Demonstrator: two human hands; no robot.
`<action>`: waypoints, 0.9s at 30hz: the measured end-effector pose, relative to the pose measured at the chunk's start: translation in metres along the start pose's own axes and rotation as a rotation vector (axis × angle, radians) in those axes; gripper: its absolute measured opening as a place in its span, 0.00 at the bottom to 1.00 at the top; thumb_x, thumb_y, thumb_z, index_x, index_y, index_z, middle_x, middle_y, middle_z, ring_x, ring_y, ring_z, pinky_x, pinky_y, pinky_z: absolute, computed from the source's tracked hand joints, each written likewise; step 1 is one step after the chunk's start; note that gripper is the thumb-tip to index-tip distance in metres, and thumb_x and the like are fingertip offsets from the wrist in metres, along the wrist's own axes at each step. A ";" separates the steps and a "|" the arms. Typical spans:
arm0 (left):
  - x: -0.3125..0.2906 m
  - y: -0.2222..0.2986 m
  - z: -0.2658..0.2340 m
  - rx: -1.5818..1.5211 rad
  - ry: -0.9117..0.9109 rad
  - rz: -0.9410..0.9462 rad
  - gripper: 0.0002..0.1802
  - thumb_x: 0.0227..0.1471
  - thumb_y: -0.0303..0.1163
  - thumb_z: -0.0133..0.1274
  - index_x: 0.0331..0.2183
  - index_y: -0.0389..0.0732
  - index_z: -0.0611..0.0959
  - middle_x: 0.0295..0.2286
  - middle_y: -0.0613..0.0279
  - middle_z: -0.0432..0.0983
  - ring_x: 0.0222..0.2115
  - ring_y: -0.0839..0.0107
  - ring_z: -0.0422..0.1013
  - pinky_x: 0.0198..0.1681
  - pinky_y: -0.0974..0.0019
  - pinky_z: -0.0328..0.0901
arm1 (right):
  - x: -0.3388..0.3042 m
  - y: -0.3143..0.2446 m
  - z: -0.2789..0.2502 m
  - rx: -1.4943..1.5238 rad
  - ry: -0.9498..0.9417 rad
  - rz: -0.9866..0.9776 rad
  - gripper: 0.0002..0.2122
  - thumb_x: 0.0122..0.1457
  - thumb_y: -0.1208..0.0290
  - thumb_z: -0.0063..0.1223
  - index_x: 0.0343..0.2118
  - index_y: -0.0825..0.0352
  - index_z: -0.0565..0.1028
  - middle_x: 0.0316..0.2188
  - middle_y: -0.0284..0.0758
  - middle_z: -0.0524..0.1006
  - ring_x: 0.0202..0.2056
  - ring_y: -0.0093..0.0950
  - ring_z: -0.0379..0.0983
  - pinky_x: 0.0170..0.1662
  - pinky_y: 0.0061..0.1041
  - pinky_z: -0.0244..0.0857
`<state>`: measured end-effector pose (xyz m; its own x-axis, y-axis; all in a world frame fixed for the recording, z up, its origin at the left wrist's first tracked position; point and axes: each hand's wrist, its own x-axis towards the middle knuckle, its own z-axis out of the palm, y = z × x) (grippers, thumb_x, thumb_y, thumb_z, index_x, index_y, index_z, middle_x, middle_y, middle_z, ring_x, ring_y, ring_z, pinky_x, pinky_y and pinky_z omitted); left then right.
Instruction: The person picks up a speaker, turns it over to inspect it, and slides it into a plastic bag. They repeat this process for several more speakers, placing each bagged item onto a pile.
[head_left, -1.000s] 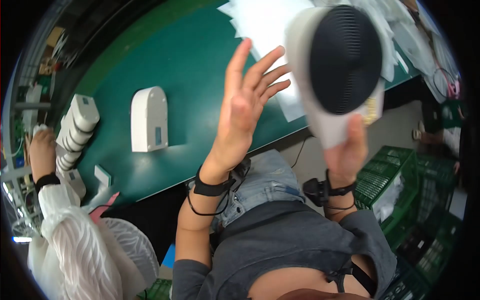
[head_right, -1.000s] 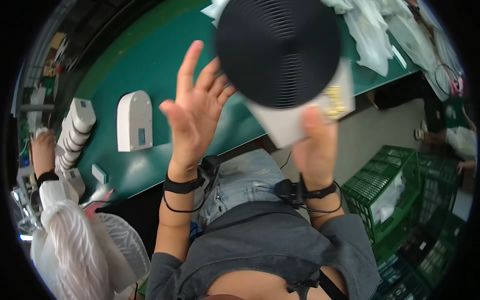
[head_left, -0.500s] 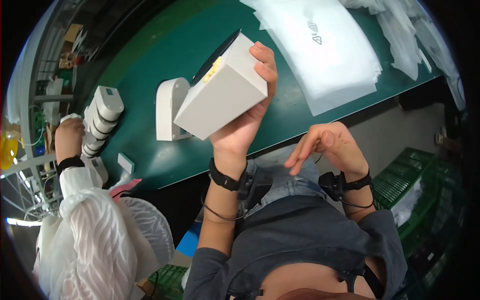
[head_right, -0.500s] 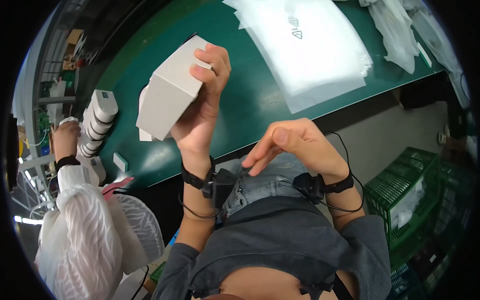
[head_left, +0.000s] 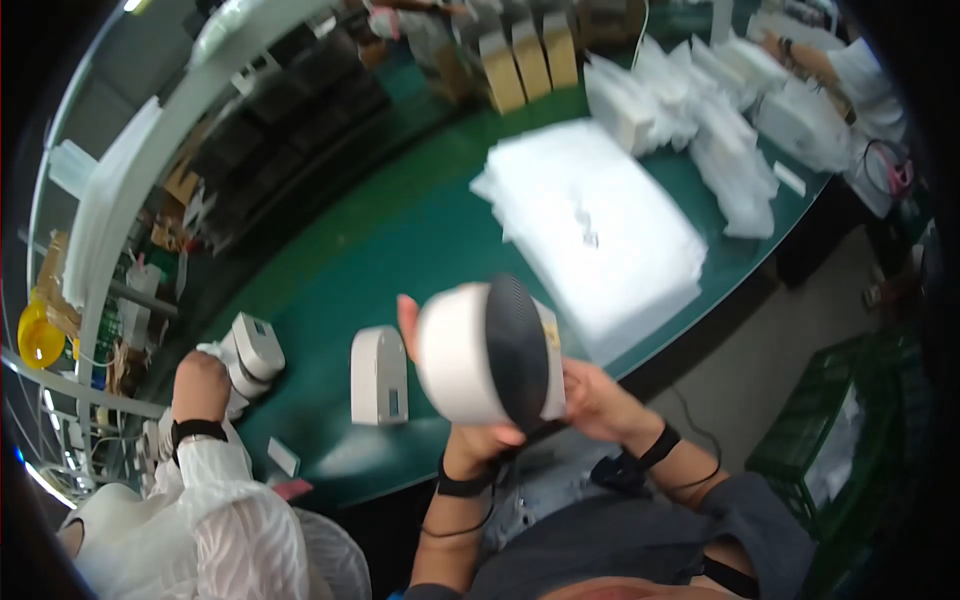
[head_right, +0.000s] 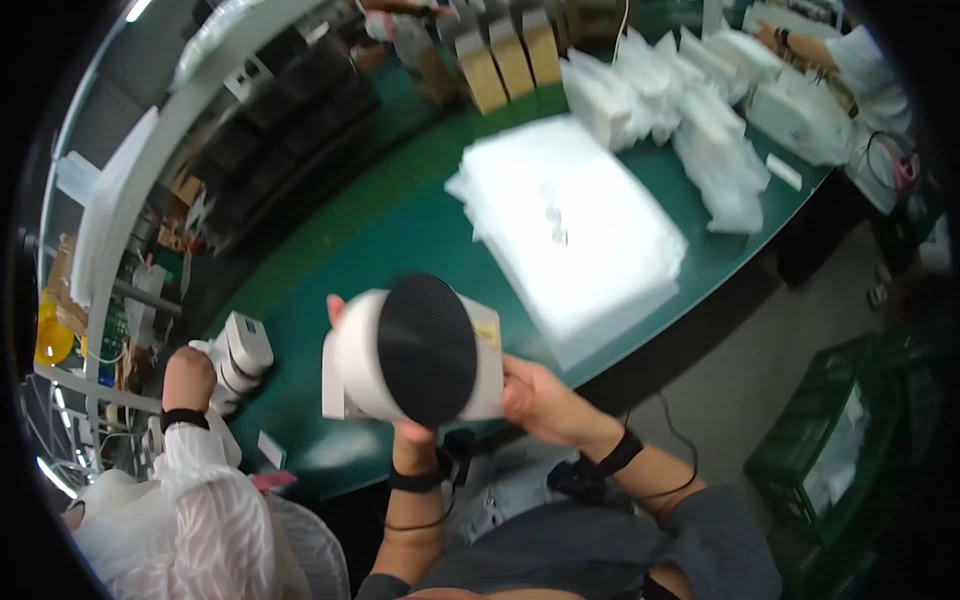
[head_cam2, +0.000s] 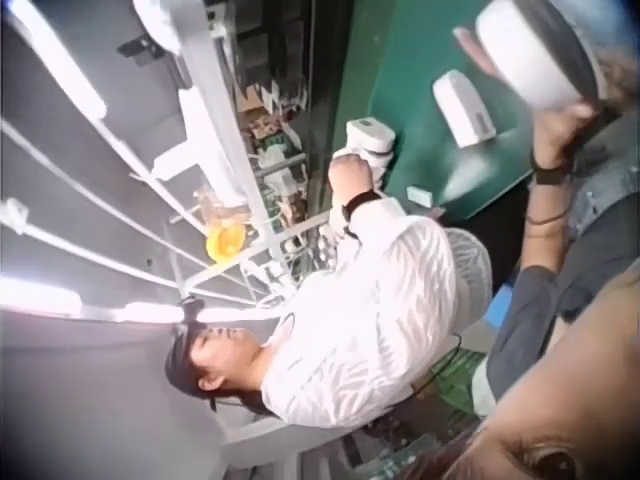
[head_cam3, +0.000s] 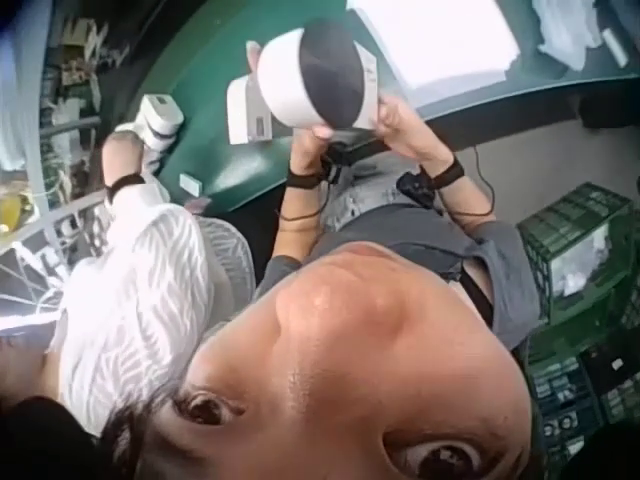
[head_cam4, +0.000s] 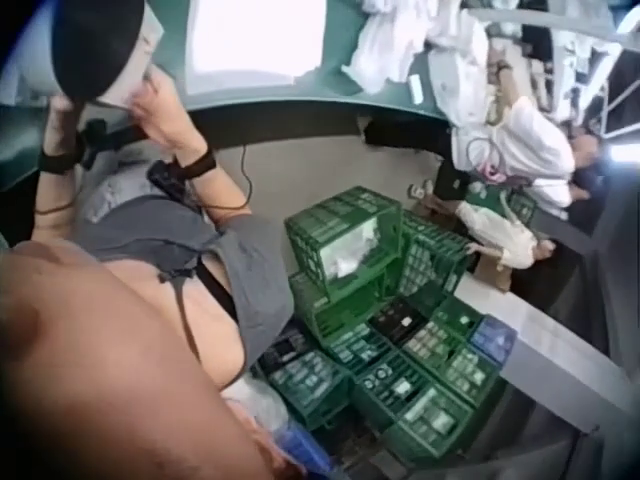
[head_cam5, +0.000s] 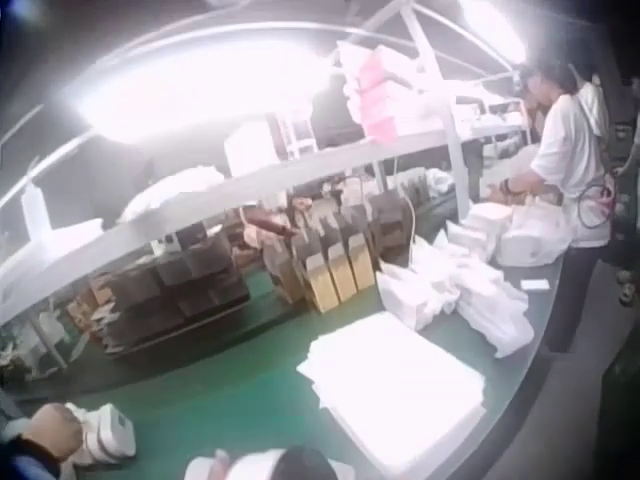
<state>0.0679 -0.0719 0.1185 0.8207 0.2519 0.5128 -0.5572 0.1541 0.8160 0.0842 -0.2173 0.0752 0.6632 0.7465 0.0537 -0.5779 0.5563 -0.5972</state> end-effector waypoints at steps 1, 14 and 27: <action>0.002 -0.001 0.006 0.053 -0.147 0.038 0.71 0.27 0.55 0.67 0.57 0.41 0.34 0.53 0.47 0.54 0.50 0.55 0.58 0.53 0.53 0.55 | -0.006 0.003 -0.007 -0.036 -0.025 -0.023 0.38 0.50 0.56 0.57 0.56 0.74 0.53 0.51 0.39 0.65 0.53 0.31 0.61 0.53 0.30 0.58; 0.048 -0.067 0.050 0.326 -0.659 -0.316 0.32 0.49 0.48 0.50 0.48 0.32 0.68 0.44 0.49 0.67 0.47 0.59 0.62 0.49 0.61 0.58 | -0.042 -0.064 -0.033 -0.420 0.533 -0.773 0.30 0.51 0.61 0.55 0.53 0.70 0.59 0.47 0.41 0.67 0.44 0.35 0.68 0.48 0.36 0.64; 0.005 -0.145 0.069 1.251 -0.933 0.320 0.09 0.39 0.29 0.50 0.25 0.36 0.72 0.25 0.57 0.65 0.29 0.58 0.65 0.31 0.62 0.63 | -0.092 -0.068 -0.047 -0.330 0.672 -0.709 0.29 0.53 0.60 0.53 0.53 0.70 0.58 0.45 0.41 0.68 0.44 0.34 0.68 0.46 0.35 0.66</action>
<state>0.1615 -0.1588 0.0212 0.7439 -0.6016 0.2910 -0.6493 -0.7538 0.1012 0.0852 -0.3410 0.0732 0.9883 -0.1289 0.0811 0.1419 0.5857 -0.7980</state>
